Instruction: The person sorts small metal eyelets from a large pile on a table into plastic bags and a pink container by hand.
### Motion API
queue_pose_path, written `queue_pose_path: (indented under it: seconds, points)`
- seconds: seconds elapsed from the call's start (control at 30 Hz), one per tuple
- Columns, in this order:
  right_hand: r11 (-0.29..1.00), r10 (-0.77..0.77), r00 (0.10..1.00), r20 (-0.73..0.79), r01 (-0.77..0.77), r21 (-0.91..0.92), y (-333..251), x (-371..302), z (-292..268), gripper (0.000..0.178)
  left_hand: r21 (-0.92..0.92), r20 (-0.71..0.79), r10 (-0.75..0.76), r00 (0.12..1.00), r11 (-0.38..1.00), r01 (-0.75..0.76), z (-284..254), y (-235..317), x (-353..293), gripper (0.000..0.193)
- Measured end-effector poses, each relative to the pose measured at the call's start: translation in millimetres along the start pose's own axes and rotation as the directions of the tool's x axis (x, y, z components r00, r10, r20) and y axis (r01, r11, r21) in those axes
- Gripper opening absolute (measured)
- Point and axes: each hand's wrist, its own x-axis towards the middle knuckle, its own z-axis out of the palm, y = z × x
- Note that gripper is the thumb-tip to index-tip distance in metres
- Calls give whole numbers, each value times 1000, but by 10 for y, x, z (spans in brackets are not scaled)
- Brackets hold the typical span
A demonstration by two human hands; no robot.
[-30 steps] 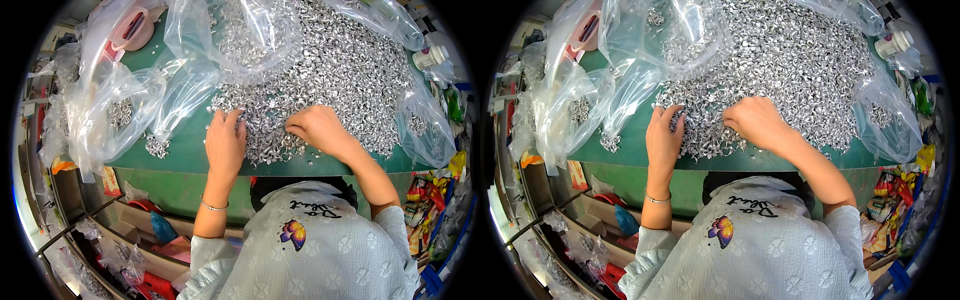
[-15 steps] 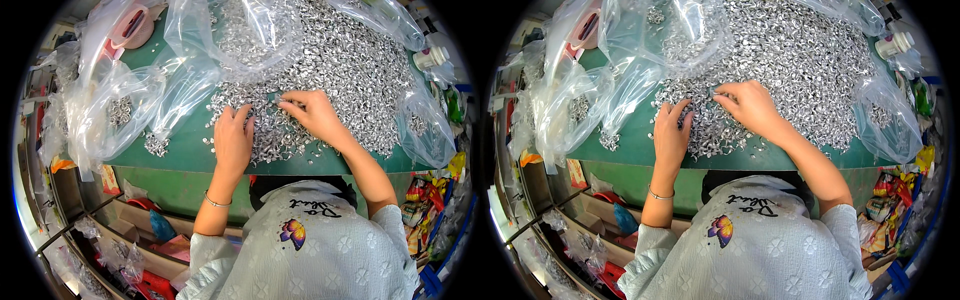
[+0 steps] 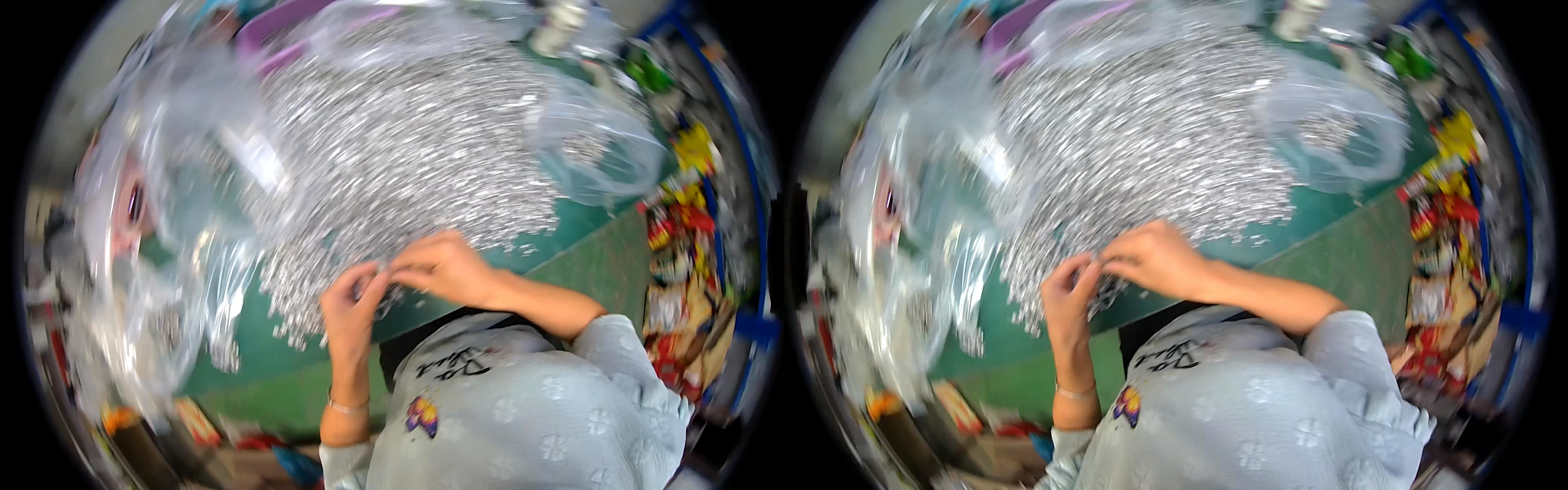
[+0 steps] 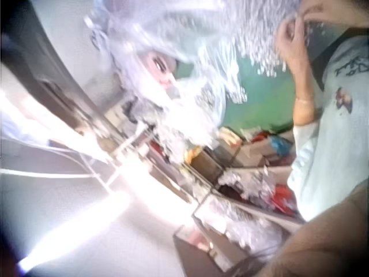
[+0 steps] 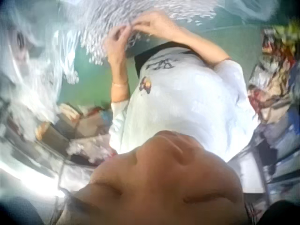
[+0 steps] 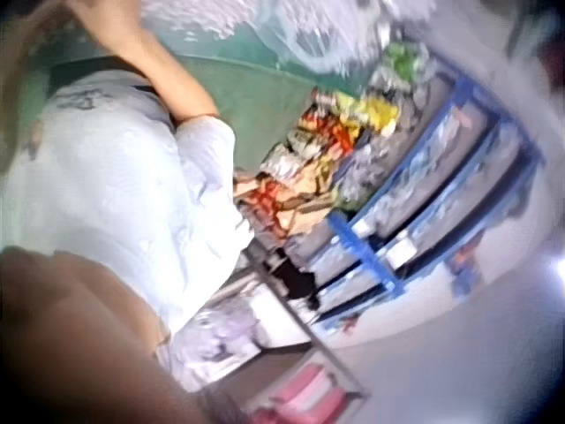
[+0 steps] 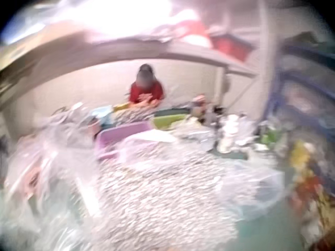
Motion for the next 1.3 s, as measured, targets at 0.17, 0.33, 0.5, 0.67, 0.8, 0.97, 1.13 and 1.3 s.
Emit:
queue_pose_path:
  seconds: [0.17,0.33,0.5,0.67,0.8,0.97,1.13,1.3]
  points:
    - [978,123,992,-40,-128,-164,-69,-304,-377,21,-6,59,86,995,996,-85,440,94,-13,11]
    - [991,66,976,-210,-88,-96,1,-721,-674,23,-65,329,-5,944,998,28,749,199,32,9]
    - [989,144,936,-320,-121,90,-2,-1155,-1071,18,-54,493,-112,862,986,159,1167,351,-63,15]
    - [974,221,586,-779,-85,212,150,-1790,-1832,17,-25,474,-39,879,998,58,1325,426,-146,19]
    - [923,359,48,-932,-169,347,1013,-2340,-2872,21,26,406,-52,912,999,46,1301,284,-128,16]
    - [925,168,-171,-971,-314,215,2224,-2572,-3867,19,68,275,-56,960,997,39,1126,238,-185,14]
    - [639,-73,-138,-988,-767,60,2242,-2294,-4165,14,94,148,-53,988,995,39,920,98,-206,13]
    - [443,-133,7,-991,-894,-66,2303,-2380,-4242,15,58,107,-36,994,998,30,861,40,-226,13]
